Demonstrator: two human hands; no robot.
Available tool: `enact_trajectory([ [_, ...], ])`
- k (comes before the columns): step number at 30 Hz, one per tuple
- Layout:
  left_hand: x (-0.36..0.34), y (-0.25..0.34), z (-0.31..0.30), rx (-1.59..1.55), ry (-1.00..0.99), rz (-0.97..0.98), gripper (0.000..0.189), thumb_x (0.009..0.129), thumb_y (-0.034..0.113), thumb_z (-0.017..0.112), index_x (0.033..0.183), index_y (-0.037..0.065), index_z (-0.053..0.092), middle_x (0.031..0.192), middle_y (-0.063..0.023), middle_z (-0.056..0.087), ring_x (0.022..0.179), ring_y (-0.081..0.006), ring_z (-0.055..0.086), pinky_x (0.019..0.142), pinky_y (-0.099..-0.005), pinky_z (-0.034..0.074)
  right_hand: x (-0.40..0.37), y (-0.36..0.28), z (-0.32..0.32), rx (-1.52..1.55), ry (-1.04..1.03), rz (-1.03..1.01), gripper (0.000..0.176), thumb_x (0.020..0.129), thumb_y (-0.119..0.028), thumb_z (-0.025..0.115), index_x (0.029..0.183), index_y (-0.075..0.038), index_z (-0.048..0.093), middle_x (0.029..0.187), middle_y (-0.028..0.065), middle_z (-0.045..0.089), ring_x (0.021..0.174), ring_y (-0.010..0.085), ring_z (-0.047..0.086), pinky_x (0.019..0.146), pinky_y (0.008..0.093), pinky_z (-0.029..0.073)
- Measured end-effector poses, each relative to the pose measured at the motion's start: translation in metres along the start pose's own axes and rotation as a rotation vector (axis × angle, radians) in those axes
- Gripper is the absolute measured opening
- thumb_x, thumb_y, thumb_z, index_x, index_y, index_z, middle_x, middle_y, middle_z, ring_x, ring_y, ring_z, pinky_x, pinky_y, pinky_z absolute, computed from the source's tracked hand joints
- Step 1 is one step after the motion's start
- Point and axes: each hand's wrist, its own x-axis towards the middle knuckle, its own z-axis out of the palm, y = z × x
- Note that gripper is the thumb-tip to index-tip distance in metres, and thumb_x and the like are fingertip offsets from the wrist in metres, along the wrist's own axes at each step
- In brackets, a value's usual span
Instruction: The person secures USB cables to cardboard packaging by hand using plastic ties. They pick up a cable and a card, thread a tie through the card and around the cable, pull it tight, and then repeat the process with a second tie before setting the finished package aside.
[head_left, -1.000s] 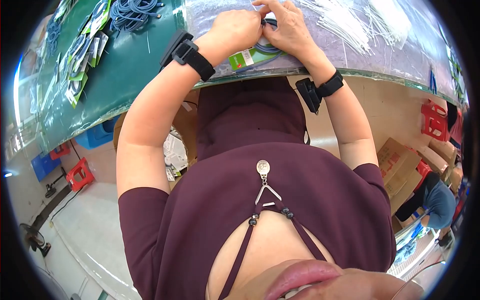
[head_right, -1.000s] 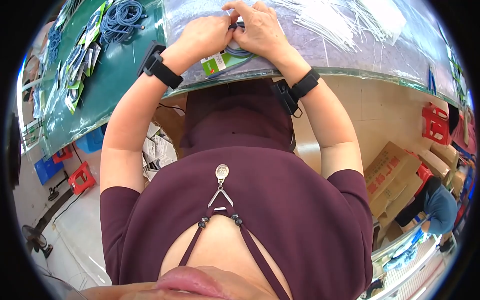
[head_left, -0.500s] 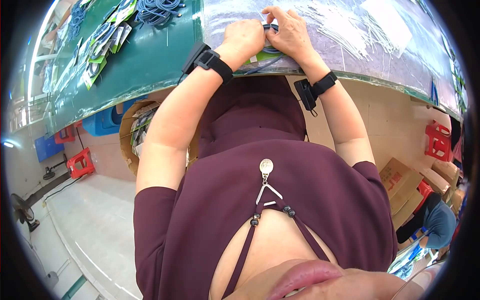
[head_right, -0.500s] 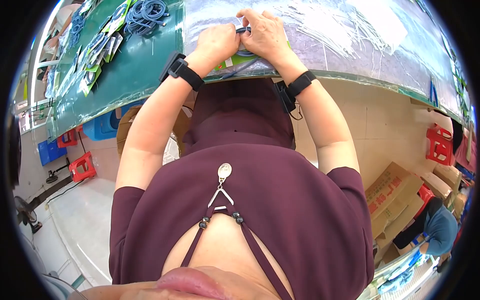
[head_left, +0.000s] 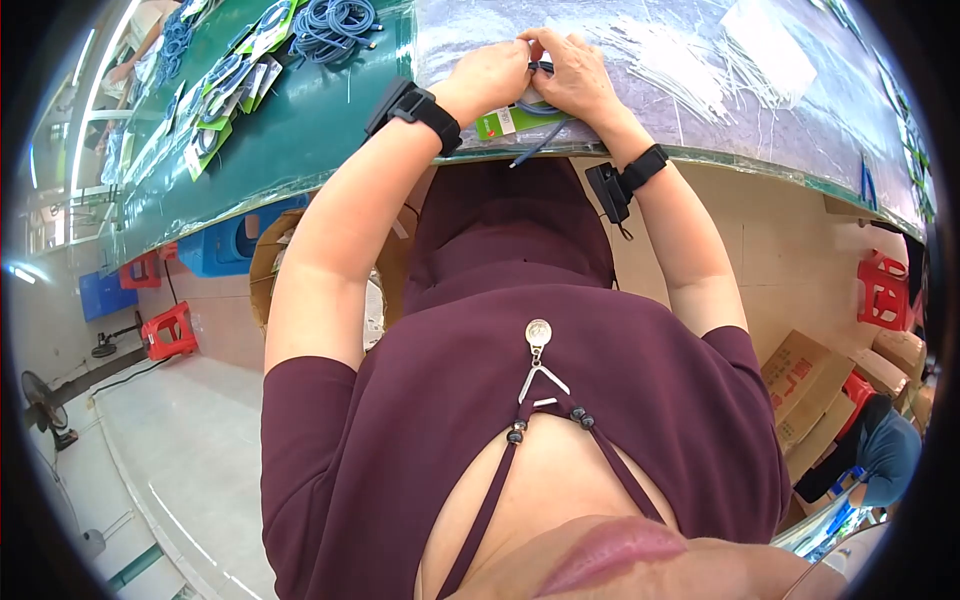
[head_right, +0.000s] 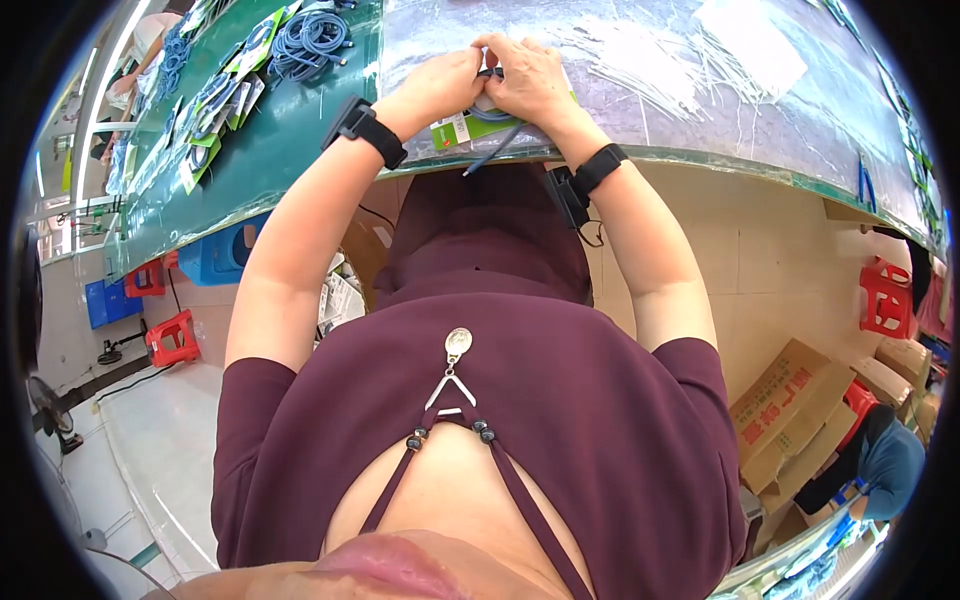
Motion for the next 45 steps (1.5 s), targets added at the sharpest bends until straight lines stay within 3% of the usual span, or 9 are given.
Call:
enact_trajectory([
  [3,0.007,0.0,-0.008,0.026,-0.153,0.033,0.03,0.089,0.025,0.055,0.103,-0.001,0.058,0.091,-0.0194,0.068,0.086,-0.0367,0.066,0.074,-0.0464,0.053,0.002,0.001,0.0,-0.003,-0.007,0.023,0.041,0.072,-0.016,0.062,0.113,-0.023,0.06,0.092,-0.0046,0.067,0.091,0.0218,0.062,0.078,0.0426,0.042],
  [12,0.002,0.016,-0.014,0.074,-0.204,-0.028,0.028,0.087,0.025,0.053,0.098,0.001,0.064,0.091,-0.018,0.07,0.085,-0.0344,0.068,0.074,-0.0437,0.055,0.004,-0.012,-0.007,-0.034,-0.033,0.072,0.037,0.072,-0.016,0.062,0.109,-0.021,0.064,0.093,0.0003,0.067,0.092,0.024,0.061,0.081,0.0436,0.043],
  [15,-0.004,0.018,-0.004,0.112,-0.125,-0.122,0.028,0.088,0.026,0.052,0.1,0.002,0.063,0.09,-0.0209,0.069,0.082,-0.0359,0.067,0.071,-0.0462,0.054,0.008,-0.014,-0.011,0.01,-0.056,0.072,0.03,0.075,-0.008,0.061,0.104,-0.008,0.06,0.088,0.0123,0.066,0.085,0.0355,0.06,0.076,0.0435,0.046],
  [20,-0.011,0.009,0.014,0.151,-0.002,-0.261,0.032,0.088,0.031,0.055,0.098,0.001,0.063,0.087,-0.0223,0.068,0.079,-0.0381,0.067,0.07,-0.0468,0.053,0.006,-0.023,-0.015,-0.083,-0.021,0.055,0.019,0.078,-0.008,0.061,0.097,-0.007,0.062,0.086,0.0142,0.064,0.084,0.036,0.059,0.076,0.0435,0.045],
  [23,-0.017,0.001,0.001,-0.028,0.035,-0.211,0.033,0.089,0.033,0.06,0.093,0.001,0.065,0.083,-0.0177,0.07,0.077,-0.0311,0.069,0.069,-0.0414,0.055,-0.003,0.002,-0.004,0.015,0.041,-0.035,0.032,0.073,-0.016,0.065,0.106,-0.017,0.064,0.093,0.0048,0.064,0.094,0.0262,0.06,0.083,0.044,0.044],
  [27,-0.037,-0.017,-0.011,-0.506,-0.084,-0.282,0.027,0.09,0.028,0.064,0.093,0.001,0.062,0.073,-0.0097,0.066,0.063,-0.0167,0.063,0.059,-0.0297,0.05,-0.019,0.008,-0.016,0.03,-0.009,0.048,0.029,0.078,-0.015,0.068,0.107,-0.011,0.065,0.092,0.0076,0.062,0.094,0.0245,0.06,0.083,0.0366,0.046],
  [31,-0.039,-0.016,-0.021,-0.795,-0.131,-0.378,0.019,0.091,0.021,0.064,0.093,0.002,0.063,0.069,-0.0045,0.062,0.061,-0.0081,0.058,0.057,-0.0236,0.046,-0.015,0.007,-0.02,0.039,-0.072,0.061,0.024,0.078,-0.013,0.07,0.101,-0.007,0.067,0.092,0.0074,0.061,0.09,0.0242,0.06,0.083,0.036,0.046],
  [44,-0.019,-0.037,-0.019,-0.551,-0.223,-0.158,0.012,0.085,0.012,0.063,0.084,0.001,0.065,0.066,-0.0049,0.064,0.061,-0.0111,0.06,0.057,-0.0278,0.047,-0.015,0.007,-0.022,0.091,-0.062,0.041,0.016,0.08,-0.007,0.068,0.097,-0.004,0.069,0.09,0.0059,0.061,0.082,0.0217,0.06,0.076,0.0321,0.049],
  [45,-0.017,-0.038,-0.02,-0.534,-0.22,-0.148,0.013,0.084,0.014,0.064,0.083,0.002,0.066,0.068,-0.0084,0.065,0.064,-0.0174,0.062,0.06,-0.0316,0.048,-0.014,0.006,-0.022,0.096,-0.076,0.059,0.016,0.081,-0.007,0.068,0.096,-0.004,0.069,0.09,0.0057,0.061,0.082,0.0213,0.06,0.075,0.0316,0.049],
])
